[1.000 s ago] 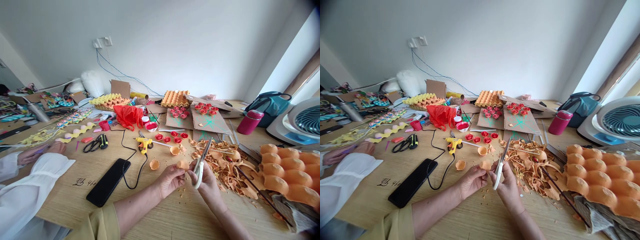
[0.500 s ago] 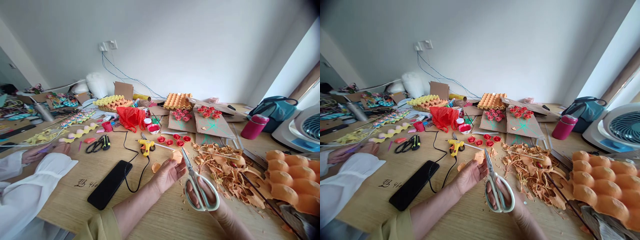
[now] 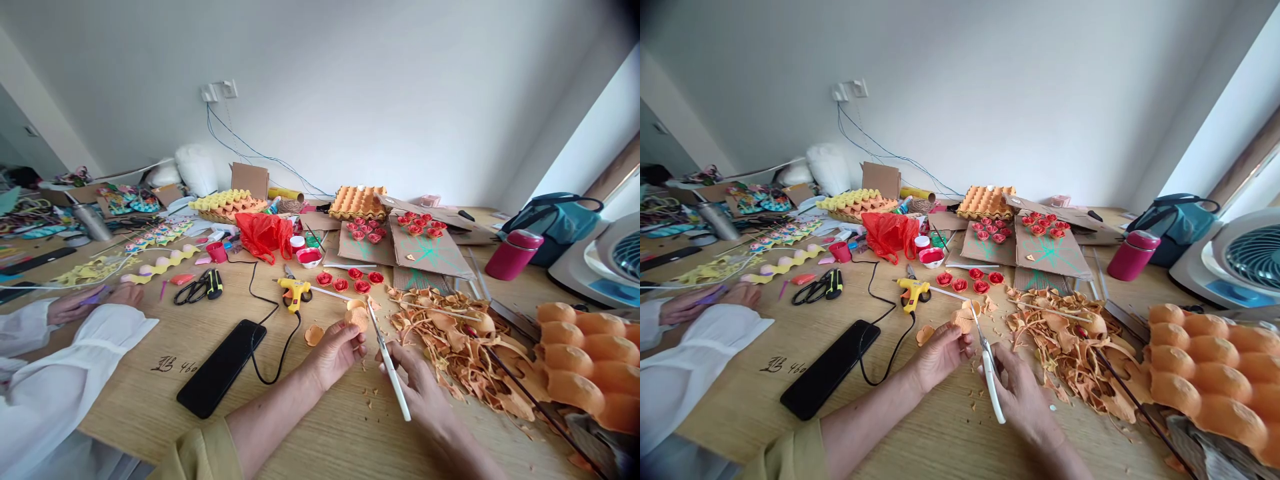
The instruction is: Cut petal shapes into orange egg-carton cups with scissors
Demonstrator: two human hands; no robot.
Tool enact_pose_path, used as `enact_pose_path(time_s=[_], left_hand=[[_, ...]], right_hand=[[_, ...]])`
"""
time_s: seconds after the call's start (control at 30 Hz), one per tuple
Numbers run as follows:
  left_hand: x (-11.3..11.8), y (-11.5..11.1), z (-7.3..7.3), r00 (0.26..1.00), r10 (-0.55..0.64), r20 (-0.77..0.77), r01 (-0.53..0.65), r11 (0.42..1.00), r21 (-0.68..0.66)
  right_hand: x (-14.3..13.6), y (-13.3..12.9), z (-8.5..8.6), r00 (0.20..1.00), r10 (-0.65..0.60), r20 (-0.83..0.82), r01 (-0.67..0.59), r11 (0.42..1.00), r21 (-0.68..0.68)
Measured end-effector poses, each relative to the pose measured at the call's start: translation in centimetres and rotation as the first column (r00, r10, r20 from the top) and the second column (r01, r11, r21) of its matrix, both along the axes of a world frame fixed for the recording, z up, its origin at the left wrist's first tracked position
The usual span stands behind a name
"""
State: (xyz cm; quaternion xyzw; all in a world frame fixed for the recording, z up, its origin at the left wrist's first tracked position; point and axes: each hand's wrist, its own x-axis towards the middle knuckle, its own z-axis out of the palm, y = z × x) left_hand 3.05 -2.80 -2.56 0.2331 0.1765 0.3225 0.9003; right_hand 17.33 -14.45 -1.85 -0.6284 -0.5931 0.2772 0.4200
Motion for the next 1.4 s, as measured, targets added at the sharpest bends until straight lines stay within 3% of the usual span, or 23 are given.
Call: enact_pose_path(time_s=[0.3, 0.53, 0.73, 0.97, 1.1, 1.23, 1.4], left_hand=[[0.0, 0.0, 0.0, 1.000, -0.023, 0.005, 0.023, 0.999, 0.030], [0.1, -0.2, 0.3, 0.999, -0.008, -0.038, 0.011, 0.998, 0.064], [0.2, -0.3, 0.4, 0.998, 0.000, -0.070, 0.006, 0.997, 0.082], [0.3, -0.5, 0.2, 0.996, -0.025, -0.084, 0.033, 0.995, 0.099], [0.3, -0.9, 0.4, 0.996, -0.047, -0.071, 0.053, 0.995, 0.087], [0.3, -1.1, 0.6, 0.997, -0.067, -0.044, 0.071, 0.994, 0.083], [0.3, -1.3, 0.5, 0.997, -0.065, -0.041, 0.068, 0.995, 0.078]], right_hand=[[0.2, 0.1, -0.8, 0.997, 0.010, 0.073, -0.011, 1.000, 0.009], [0.1, 0.3, -0.1, 0.957, -0.025, 0.290, 0.011, 0.999, 0.048], [0.2, 0.4, -0.1, 0.930, -0.036, 0.367, -0.008, 0.993, 0.118], [0.3, 0.3, -0.2, 0.946, 0.029, 0.322, -0.053, 0.996, 0.067], [0.5, 0.3, -0.8, 0.970, 0.116, 0.213, -0.126, 0.991, 0.035], [0.7, 0.3, -1.1, 0.975, 0.187, 0.117, -0.195, 0.979, 0.057], [0.7, 0.2, -1.5, 0.975, 0.194, 0.109, -0.203, 0.976, 0.079]])
